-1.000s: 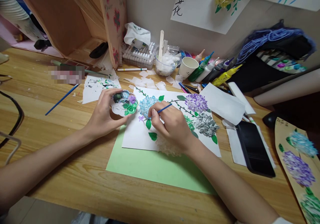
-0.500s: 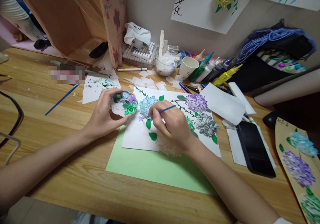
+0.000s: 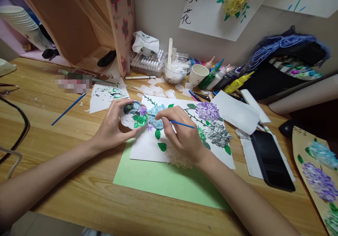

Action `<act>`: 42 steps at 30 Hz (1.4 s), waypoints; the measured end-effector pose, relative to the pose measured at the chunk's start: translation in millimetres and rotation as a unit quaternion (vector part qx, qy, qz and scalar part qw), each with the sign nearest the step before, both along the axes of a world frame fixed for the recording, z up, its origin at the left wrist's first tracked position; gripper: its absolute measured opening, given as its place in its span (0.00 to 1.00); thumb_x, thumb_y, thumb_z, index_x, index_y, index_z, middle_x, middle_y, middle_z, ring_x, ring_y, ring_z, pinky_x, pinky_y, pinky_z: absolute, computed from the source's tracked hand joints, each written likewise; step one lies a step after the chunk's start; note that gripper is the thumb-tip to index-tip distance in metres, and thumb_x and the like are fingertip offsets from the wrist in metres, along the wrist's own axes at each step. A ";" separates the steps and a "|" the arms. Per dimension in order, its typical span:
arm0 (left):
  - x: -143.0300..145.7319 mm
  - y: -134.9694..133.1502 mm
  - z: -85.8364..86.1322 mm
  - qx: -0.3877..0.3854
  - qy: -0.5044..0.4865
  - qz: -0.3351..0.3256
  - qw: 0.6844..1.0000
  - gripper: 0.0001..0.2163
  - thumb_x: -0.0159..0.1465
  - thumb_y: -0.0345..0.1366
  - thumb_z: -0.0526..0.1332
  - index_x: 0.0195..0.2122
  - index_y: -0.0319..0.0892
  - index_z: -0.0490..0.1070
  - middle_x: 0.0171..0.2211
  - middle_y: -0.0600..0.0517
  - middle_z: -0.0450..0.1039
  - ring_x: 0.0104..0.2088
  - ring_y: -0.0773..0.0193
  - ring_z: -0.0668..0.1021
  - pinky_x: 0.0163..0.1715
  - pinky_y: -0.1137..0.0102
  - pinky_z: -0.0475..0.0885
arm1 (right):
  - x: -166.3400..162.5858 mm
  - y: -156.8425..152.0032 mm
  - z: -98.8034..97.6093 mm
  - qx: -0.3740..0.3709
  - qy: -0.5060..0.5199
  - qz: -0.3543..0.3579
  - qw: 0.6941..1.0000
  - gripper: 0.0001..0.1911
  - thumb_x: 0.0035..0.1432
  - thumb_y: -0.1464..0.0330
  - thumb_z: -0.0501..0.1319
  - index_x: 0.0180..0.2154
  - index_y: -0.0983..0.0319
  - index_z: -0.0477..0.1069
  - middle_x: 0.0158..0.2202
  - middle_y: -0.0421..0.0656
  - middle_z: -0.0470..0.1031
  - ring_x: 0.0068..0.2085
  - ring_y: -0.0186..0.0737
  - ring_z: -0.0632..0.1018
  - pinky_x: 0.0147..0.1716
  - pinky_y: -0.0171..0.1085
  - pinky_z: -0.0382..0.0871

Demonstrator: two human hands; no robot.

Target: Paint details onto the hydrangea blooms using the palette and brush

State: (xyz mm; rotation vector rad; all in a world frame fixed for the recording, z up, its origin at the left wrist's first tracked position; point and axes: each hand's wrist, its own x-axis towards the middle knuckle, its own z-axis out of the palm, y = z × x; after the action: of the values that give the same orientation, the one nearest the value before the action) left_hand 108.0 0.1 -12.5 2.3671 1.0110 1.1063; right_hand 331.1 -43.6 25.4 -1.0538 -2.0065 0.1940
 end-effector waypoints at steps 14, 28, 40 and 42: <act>0.2 1.4 -0.6 -0.001 0.009 0.020 1.000 0.30 0.55 0.37 0.67 0.57 0.45 0.55 0.52 0.44 0.64 0.54 0.53 0.67 0.53 0.54 0.68 | 4.0 -2.9 3.4 0.032 0.047 0.004 0.998 0.14 0.65 0.71 0.48 0.31 0.58 0.69 0.26 0.42 0.73 0.30 0.40 0.73 0.32 0.41 0.66; 0.1 2.6 -3.2 -0.001 0.005 0.030 1.000 0.31 0.55 0.36 0.68 0.57 0.45 0.55 0.52 0.44 0.63 0.55 0.53 0.67 0.56 0.54 0.67 | -1.2 2.0 -0.2 0.002 -0.059 0.037 0.998 0.11 0.64 0.74 0.48 0.32 0.59 0.65 0.27 0.42 0.72 0.30 0.38 0.72 0.31 0.38 0.66; -0.6 2.8 -5.0 0.002 0.010 0.034 0.999 0.31 0.55 0.36 0.68 0.57 0.43 0.56 0.52 0.44 0.63 0.55 0.54 0.67 0.56 0.57 0.67 | -1.2 1.3 0.4 0.008 -0.064 0.048 0.997 0.11 0.64 0.76 0.48 0.32 0.60 0.65 0.27 0.42 0.72 0.30 0.37 0.72 0.32 0.37 0.66; -0.7 3.0 -4.6 0.001 0.011 0.034 0.999 0.31 0.55 0.36 0.68 0.57 0.42 0.56 0.53 0.43 0.63 0.55 0.55 0.67 0.56 0.58 0.67 | -1.1 1.1 0.6 0.009 -0.066 0.051 0.996 0.11 0.64 0.75 0.49 0.32 0.60 0.65 0.26 0.42 0.72 0.30 0.37 0.72 0.31 0.37 0.66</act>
State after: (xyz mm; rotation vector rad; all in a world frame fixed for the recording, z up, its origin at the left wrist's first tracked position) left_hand 107.3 3.1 -17.1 2.3685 1.1056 1.1074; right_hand 329.9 -42.4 26.0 -0.9747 -2.1800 0.1624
